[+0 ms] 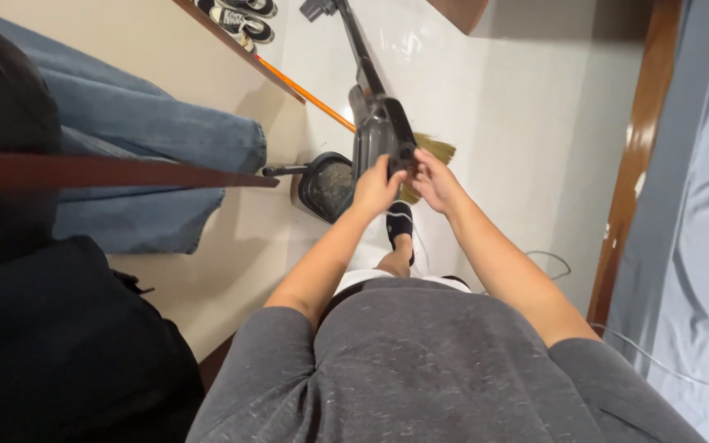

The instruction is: The person sweeps debris into a dustpan using a broom, then plugs in and uses a corded vacuum cleaner to clean the floor. The person also picks up and moves a power cord during the cleaning process.

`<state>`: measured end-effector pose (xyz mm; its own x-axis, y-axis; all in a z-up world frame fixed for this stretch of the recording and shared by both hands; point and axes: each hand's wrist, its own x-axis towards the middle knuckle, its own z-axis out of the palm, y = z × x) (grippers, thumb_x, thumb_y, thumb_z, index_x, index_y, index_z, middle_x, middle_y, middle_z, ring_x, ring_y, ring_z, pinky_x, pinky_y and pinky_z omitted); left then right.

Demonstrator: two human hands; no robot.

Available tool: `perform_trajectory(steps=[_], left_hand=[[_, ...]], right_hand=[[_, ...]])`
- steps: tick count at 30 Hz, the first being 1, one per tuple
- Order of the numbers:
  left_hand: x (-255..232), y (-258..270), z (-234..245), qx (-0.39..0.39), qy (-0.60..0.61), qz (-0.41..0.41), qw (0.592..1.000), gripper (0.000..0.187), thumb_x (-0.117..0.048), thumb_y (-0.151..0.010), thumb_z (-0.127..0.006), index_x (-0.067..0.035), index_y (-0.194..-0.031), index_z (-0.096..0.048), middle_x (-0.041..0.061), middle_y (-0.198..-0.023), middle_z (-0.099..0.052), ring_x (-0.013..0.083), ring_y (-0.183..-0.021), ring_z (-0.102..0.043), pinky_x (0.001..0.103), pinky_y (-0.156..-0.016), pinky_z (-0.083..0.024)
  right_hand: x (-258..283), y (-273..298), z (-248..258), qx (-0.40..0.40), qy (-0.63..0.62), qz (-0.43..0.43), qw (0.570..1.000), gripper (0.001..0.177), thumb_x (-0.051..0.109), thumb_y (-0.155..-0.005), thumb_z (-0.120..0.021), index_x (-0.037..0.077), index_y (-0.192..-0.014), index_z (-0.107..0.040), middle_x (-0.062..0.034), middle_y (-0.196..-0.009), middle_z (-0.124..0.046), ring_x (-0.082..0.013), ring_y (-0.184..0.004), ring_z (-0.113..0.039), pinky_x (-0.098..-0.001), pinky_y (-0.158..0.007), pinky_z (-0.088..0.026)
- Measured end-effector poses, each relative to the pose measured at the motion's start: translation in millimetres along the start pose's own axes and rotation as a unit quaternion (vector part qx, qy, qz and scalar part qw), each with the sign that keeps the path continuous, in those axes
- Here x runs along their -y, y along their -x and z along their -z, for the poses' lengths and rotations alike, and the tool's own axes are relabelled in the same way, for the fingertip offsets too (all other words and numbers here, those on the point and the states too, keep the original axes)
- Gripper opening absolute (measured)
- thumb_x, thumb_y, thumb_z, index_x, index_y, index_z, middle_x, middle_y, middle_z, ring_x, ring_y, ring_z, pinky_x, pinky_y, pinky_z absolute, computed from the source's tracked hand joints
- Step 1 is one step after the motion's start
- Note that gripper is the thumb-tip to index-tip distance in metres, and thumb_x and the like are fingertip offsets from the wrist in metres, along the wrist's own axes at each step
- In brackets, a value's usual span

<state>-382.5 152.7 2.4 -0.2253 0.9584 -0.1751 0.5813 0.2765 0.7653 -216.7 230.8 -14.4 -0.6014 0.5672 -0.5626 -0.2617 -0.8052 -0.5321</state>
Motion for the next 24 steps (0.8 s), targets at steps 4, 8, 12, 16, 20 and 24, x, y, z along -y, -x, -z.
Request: perform_trajectory(steps=[4,8,12,16,20,24], left_hand=[[17,-53,18,0.023,0.018,0.044,0.999,0.054,-0.037,-0.096,-0.066,-0.004,-0.135,-0.047,0.025,-0.101,-0.071,0.0429,-0.092,-0.070,0.048,-0.078,-0.055],[3,-74,28,0.034,0.066,0.053,0.996,0.065,-0.031,-0.083,-0.074,-0.008,-0.135,-0.044,0.022,-0.097,-0.073,0.0407,-0.087,-0.072,0.047,-0.075,-0.055],[-29,-61,20,-0.070,0.006,-0.029,0.997,0.066,-0.025,-0.079,-0.078,-0.010,-0.136,-0.049,0.019,-0.091,-0.075,0.0406,-0.082,-0.072,0.048,-0.074,-0.057],[-62,-36,17,-0.020,-0.027,-0.131,0.991,0.078,-0.019,-0.071,-0.079,-0.012,-0.143,-0.051,0.019,-0.078,-0.071,0.0406,-0.070,-0.069,0.048,-0.067,-0.056],[-109,9,11,0.038,-0.048,-0.197,0.978,0.081,-0.013,-0.064,-0.079,-0.009,-0.141,-0.053,0.018,-0.071,-0.067,0.0391,-0.063,-0.067,0.049,-0.064,-0.055],[-154,51,17,0.125,-0.037,-0.202,0.971,0.083,-0.016,-0.066,-0.080,-0.007,-0.143,-0.052,0.019,-0.067,-0.065,0.0403,-0.061,-0.066,0.050,-0.060,-0.053]], right_hand=[[18,-57,-20,0.012,-0.022,-0.010,1.000,0.038,0.034,-0.097,-0.066,0.014,-0.129,-0.061,-0.0062,-0.122,-0.065,-0.0194,-0.114,-0.061,-0.0357,-0.097,-0.051],[44,-95,-38,-0.026,0.042,0.018,0.999,0.036,0.031,-0.094,-0.070,0.008,-0.121,-0.063,-0.0068,-0.113,-0.068,-0.0196,-0.106,-0.062,-0.0355,-0.093,-0.051],[57,-98,-37,-0.045,-0.032,0.010,0.998,0.029,0.024,-0.089,-0.068,0.001,-0.106,-0.065,-0.0118,-0.100,-0.072,-0.0241,-0.096,-0.068,-0.0394,-0.093,-0.056],[39,-49,-3,-0.087,-0.210,0.040,0.973,0.022,0.018,-0.088,-0.064,-0.001,-0.099,-0.065,-0.0133,-0.094,-0.070,-0.0270,-0.092,-0.067,-0.0411,-0.093,-0.055],[27,41,23,-0.080,-0.225,0.071,0.968,0.030,0.021,-0.087,-0.059,-0.004,-0.104,-0.065,-0.0145,-0.099,-0.070,-0.0289,-0.102,-0.067,-0.0407,-0.104,-0.051],[36,135,21,-0.101,-0.219,0.030,0.970,0.037,0.026,-0.089,-0.057,-0.003,-0.112,-0.063,-0.0131,-0.110,-0.069,-0.0266,-0.110,-0.064,-0.0413,-0.105,-0.046]])
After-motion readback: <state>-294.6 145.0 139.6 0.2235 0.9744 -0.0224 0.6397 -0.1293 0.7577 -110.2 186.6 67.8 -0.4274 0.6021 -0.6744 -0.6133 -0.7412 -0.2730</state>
